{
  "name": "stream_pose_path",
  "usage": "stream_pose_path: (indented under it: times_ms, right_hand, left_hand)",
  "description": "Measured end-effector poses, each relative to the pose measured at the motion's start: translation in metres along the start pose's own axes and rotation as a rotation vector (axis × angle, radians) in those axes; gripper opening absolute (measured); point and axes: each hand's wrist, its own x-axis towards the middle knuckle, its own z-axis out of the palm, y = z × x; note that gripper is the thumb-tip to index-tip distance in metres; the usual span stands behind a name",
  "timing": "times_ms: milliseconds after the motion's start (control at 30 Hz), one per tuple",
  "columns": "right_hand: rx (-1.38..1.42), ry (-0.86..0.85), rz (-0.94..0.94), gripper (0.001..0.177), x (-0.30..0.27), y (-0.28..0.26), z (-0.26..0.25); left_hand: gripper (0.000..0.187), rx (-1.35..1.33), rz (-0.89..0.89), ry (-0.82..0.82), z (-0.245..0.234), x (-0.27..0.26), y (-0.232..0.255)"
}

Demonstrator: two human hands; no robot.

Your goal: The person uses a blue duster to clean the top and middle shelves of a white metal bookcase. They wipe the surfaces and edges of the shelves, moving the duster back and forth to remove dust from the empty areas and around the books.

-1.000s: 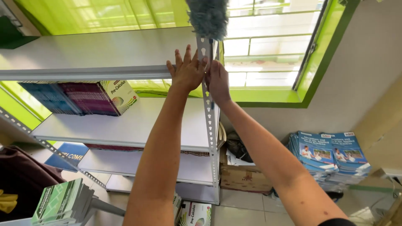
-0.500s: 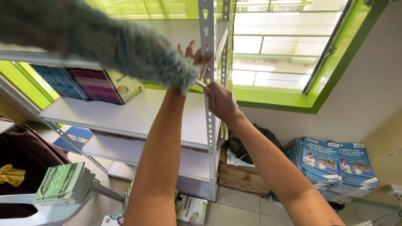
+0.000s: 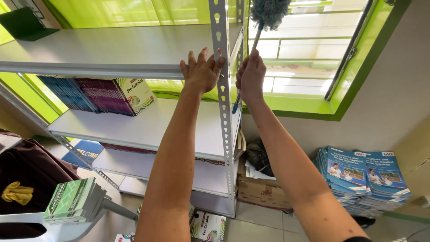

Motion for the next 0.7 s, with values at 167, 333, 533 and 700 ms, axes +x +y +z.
stream_pose_path:
  times_ms: [167,333,533,700]
  right_hand:
    - [-0.514,-0.002,-0.239,0.047,0.062,0.021,-0.035]
    - [-0.444,0.107,-0.185,0.048,0.043,0.000,-0.011]
    - [-0.505,0.110,0.021,0.048,0.040,0.001,-0.018]
    - [-0.552,0.150,-0.199,0.046,0.072,0.040,-0.045]
  left_hand:
    - [0.068,-0.004,0.000,-0.026,-0.005,-0.011,0.005]
    - [0.067,-0.003,-0.020,-0.037,-0.006,-0.009,0.004]
    - [0.066,-0.011,-0.003,-0.014,-0.001,-0.009,0.002]
    - [0.066,0.003,-0.005,-0.016,-0.005,-0.007,0.005]
